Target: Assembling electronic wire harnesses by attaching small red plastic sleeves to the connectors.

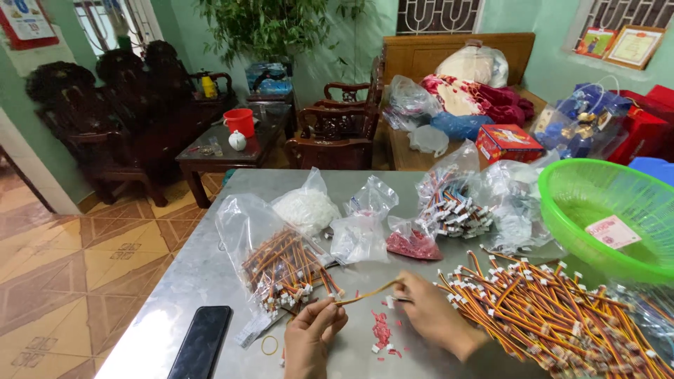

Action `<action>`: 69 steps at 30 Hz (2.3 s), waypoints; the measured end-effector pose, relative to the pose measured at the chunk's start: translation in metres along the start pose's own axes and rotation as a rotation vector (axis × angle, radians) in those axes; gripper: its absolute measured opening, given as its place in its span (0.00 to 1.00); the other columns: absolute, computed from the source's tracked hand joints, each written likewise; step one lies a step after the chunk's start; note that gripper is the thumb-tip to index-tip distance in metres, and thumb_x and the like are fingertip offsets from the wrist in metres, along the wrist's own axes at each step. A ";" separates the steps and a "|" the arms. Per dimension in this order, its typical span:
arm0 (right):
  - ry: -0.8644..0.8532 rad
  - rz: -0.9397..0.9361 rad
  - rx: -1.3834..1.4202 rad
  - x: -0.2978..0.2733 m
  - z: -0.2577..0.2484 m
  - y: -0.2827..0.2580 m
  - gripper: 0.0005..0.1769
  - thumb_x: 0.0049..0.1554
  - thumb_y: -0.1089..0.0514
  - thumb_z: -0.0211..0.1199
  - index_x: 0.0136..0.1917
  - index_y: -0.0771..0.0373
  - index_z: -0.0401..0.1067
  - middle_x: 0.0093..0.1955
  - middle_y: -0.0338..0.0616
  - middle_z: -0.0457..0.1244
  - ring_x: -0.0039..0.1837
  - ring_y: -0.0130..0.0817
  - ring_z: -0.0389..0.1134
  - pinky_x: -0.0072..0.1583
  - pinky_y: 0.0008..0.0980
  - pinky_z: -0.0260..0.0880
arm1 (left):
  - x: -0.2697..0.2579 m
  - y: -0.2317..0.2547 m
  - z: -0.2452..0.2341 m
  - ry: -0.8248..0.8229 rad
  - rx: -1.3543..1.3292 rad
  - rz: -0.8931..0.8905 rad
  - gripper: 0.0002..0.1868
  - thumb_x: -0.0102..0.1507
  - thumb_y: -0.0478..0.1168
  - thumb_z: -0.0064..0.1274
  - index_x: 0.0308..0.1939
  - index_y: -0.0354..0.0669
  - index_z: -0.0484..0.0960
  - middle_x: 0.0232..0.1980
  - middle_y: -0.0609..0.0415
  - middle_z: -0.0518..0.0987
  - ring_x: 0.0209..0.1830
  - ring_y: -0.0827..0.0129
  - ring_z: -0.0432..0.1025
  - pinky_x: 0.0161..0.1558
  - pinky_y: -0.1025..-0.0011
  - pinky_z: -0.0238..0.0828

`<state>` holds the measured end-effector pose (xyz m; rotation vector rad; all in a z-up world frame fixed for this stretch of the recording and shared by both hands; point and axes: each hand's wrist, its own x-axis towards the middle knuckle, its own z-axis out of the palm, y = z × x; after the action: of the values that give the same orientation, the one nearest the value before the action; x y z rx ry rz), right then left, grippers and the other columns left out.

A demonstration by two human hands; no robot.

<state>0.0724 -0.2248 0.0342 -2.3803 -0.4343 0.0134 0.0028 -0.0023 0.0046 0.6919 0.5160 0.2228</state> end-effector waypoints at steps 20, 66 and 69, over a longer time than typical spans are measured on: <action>0.426 -0.515 0.052 -0.107 -0.003 -0.014 0.08 0.57 0.60 0.63 0.51 0.57 0.77 0.45 0.38 0.69 0.42 0.28 0.70 0.45 0.24 0.70 | -0.024 -0.083 0.000 -0.304 0.301 -0.075 0.12 0.56 0.27 0.66 0.42 0.22 0.89 0.33 0.33 0.87 0.32 0.54 0.82 0.41 0.64 0.83; 0.305 -0.157 -0.193 -0.096 0.023 0.025 0.09 0.55 0.46 0.63 0.47 0.45 0.68 0.42 0.33 0.67 0.43 0.41 0.71 0.43 0.41 0.68 | -0.020 -0.099 -0.001 -0.468 0.318 0.011 0.09 0.55 0.29 0.67 0.37 0.26 0.88 0.33 0.42 0.87 0.35 0.62 0.82 0.44 0.66 0.87; 0.197 -0.238 -0.422 -0.091 0.003 0.042 0.13 0.58 0.36 0.59 0.50 0.41 0.69 0.49 0.27 0.65 0.42 0.41 0.73 0.39 0.45 0.68 | -0.028 -0.075 0.008 -0.529 0.314 0.028 0.08 0.56 0.29 0.65 0.37 0.25 0.87 0.33 0.37 0.88 0.33 0.59 0.82 0.43 0.66 0.85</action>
<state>-0.0014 -0.2803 -0.0053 -2.6862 -0.6759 -0.4591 -0.0143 -0.0737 -0.0290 1.0234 0.0316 -0.0217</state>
